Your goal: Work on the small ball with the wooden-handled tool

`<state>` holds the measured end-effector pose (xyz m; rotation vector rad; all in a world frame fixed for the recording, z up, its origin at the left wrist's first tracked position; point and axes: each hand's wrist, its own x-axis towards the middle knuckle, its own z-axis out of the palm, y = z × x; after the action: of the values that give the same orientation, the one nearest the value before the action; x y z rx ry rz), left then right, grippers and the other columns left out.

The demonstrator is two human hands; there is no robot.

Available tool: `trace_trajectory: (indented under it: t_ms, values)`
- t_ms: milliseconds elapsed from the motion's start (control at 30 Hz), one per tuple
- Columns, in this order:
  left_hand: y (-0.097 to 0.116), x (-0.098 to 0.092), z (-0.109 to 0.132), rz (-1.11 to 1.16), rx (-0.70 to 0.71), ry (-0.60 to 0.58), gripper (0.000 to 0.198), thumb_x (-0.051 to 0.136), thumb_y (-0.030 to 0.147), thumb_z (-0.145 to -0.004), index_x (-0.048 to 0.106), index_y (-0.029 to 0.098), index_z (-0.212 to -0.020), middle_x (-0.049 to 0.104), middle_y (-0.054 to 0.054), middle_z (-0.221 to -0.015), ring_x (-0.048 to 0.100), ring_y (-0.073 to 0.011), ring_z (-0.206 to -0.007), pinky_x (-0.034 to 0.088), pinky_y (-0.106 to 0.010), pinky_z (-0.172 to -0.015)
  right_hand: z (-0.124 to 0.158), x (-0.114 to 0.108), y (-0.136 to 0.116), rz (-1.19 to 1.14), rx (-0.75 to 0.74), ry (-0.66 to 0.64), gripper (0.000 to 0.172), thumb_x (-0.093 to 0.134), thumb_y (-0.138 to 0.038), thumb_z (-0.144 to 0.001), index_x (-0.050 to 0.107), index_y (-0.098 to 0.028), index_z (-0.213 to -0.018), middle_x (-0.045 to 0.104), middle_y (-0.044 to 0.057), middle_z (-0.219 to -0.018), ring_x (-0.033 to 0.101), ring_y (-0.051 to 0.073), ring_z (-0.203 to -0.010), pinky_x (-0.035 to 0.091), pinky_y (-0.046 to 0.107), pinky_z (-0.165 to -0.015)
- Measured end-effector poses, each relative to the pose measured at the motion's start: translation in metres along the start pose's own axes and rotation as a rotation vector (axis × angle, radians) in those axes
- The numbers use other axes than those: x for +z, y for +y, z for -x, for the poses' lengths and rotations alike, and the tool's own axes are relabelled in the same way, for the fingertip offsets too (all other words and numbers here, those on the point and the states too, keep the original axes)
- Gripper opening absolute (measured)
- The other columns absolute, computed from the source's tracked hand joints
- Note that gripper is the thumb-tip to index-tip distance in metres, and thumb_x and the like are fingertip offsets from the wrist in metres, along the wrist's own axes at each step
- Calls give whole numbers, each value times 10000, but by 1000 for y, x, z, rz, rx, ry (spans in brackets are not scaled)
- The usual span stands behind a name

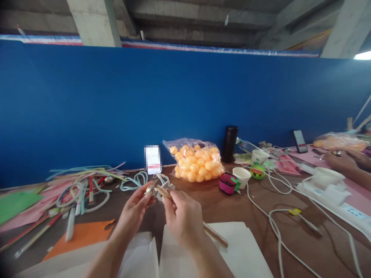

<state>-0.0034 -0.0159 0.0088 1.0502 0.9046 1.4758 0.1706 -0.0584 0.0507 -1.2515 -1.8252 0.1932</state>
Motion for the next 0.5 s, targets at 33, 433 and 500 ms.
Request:
trace_trajectory:
  t_ms: [33,433,500]
  values:
    - [0,0,0,-3,1,1,464,696,343,-761,631,212,-1201,667,-86,-1140,611,-167,-899,478,-265,-790,0,0,0,2,-1,1,249,454,-305,-936,649,-232,-1073,705,55,-933,645,178,-832,426,230,-743]
    - [9,0,-1,148,14,150,448,727,338,-725,653,200,-1145,694,-63,-1012,632,-122,-747,505,-246,-704,-5,-6,5,204,121,-101,195,483,-316,-905,656,-232,-873,696,17,-783,628,168,-723,321,244,-610]
    - [12,-4,-3,206,40,220,462,744,320,-704,653,194,-1140,696,-56,-961,638,-123,-739,510,-247,-705,-5,-7,8,249,164,-184,149,524,-302,-868,667,-261,-864,703,-4,-774,633,166,-713,302,248,-594]
